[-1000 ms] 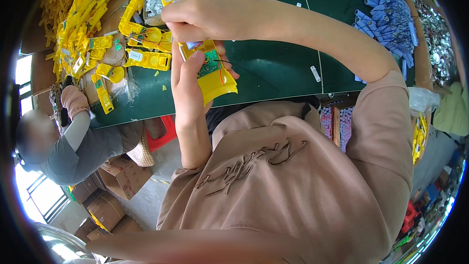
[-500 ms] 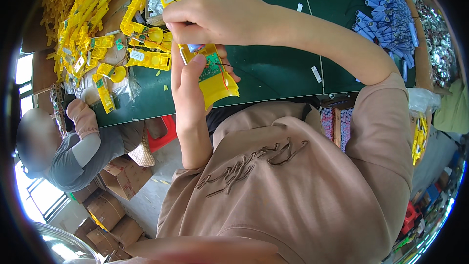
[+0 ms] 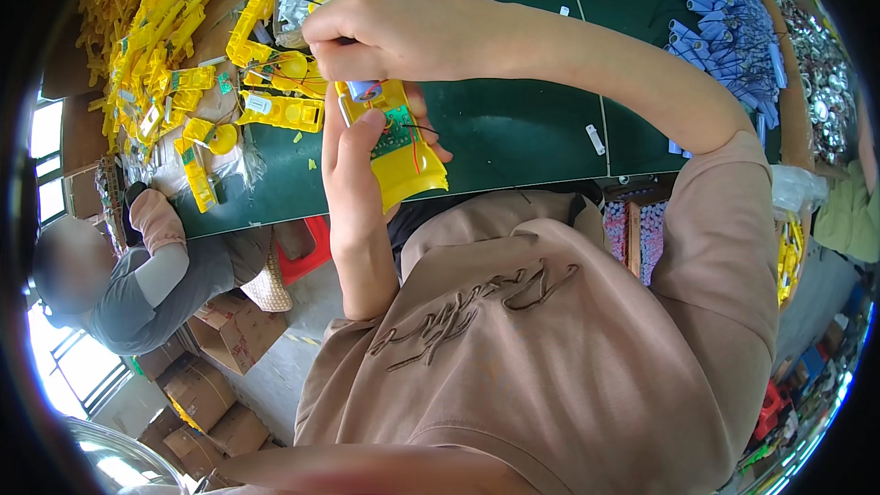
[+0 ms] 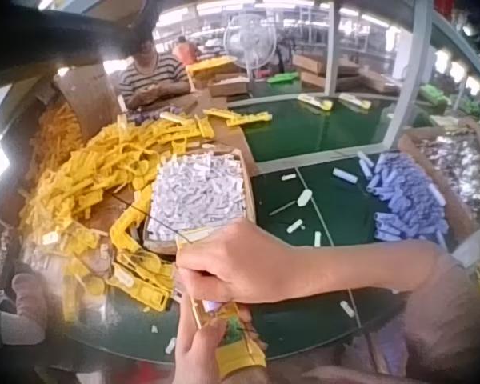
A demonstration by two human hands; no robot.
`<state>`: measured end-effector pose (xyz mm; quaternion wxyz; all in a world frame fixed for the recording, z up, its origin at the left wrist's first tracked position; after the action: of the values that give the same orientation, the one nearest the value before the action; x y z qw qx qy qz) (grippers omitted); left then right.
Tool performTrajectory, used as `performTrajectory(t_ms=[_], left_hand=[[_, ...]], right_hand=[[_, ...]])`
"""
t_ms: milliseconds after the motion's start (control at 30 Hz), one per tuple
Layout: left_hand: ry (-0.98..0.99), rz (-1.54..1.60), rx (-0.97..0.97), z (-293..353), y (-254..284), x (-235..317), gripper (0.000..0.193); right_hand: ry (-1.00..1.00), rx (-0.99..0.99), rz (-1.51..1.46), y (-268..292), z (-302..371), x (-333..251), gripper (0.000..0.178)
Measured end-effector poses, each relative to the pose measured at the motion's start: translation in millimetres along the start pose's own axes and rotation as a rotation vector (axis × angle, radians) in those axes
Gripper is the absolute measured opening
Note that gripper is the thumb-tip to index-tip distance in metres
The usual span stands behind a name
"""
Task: Assembling electronic components into a yellow plastic housing, including inserting a battery and internal wiring.
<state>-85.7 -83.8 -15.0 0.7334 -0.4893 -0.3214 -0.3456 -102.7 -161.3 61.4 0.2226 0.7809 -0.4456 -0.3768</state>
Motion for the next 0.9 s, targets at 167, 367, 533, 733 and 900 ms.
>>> performTrajectory(t_ms=[167, 367, 533, 733, 900], left_hand=[[-0.019, -0.021, 0.024, 1.5, -0.9, 2.6, 0.036], [-0.025, -0.056, 0.074, -1.0, 1.9, 2.6, 0.036], [-0.036, -0.077, 0.107, -1.8, 6.6, 3.2, 0.035], [-0.013, 0.053, 0.076, 2.5, 0.5, 7.6, 0.035], [-0.048, -0.006, 0.1, 3.6, -1.1, 9.2, 0.037]], right_hand=[[0.041, 0.03, 0.021, 0.2, -0.9, -1.2, 0.014], [0.064, 0.032, 0.091, -2.9, -0.7, 0.7, 0.014], [0.083, 0.0, 0.104, -13.3, -0.9, 5.5, 0.016], [-0.003, 0.006, -0.048, -4.0, -8.7, 4.6, 0.016], [-0.04, -0.024, -0.111, -6.2, -10.2, 6.8, 0.016]])
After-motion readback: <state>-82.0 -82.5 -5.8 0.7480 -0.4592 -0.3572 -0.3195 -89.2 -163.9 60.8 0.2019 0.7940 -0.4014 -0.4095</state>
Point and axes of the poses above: each hand's wrist, its own z-axis away from the middle knuckle, its own y-axis out of the back of the hand, x = y × z, the point moved 8 cm from there along -z, towards the middle knuckle, and after that the axes turned 10 degrees about y, right-handed, at the moved point
